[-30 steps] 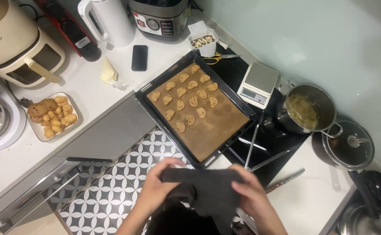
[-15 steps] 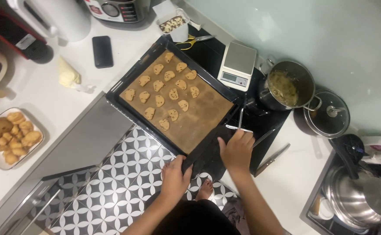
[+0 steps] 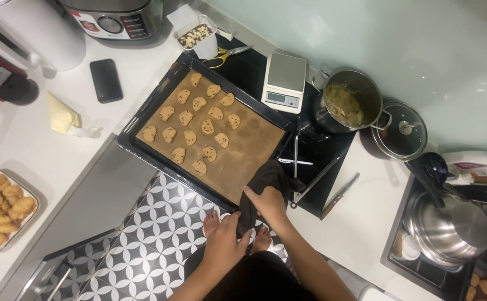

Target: The recorder cuts portions of cookie dough, arranges them on a baking tray lined with parchment paper, and places the tray into an oven.

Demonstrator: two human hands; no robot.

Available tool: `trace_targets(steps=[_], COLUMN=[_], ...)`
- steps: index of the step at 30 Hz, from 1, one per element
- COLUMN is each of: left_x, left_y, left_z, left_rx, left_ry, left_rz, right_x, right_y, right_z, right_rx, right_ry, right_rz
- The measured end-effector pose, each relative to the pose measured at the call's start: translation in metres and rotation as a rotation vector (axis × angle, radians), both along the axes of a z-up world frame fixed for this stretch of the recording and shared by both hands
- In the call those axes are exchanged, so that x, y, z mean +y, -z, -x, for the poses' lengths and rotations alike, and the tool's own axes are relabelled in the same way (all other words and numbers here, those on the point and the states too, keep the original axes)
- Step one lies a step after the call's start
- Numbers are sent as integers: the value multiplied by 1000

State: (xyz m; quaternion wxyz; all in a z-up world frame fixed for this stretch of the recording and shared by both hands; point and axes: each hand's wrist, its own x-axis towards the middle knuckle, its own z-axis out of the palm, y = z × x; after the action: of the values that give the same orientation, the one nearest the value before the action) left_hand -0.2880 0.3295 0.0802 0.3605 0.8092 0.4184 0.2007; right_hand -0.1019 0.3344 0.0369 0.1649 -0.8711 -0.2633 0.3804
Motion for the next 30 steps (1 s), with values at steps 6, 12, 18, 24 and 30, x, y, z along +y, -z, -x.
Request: trace_targets(steps=[6, 12, 18, 24, 30], left_x=[4, 2, 2, -2, -1], left_y=[4, 9, 24, 21, 0], left_z=[5, 11, 11, 10, 19], left_rx=[52, 12, -53, 4, -36], left_ry=[95, 66, 31, -61, -63], left_rz=[272, 36, 123, 111, 74], right_x=[5, -4, -5, -1, -9], right_y=[3, 22, 20, 24, 38], right_z=[4, 2, 1, 7, 19], right_rx=[-87, -20, -15, -165, -210], right_ry=[11, 13, -39, -1, 165], right_rz=[0, -36, -53, -39, -325])
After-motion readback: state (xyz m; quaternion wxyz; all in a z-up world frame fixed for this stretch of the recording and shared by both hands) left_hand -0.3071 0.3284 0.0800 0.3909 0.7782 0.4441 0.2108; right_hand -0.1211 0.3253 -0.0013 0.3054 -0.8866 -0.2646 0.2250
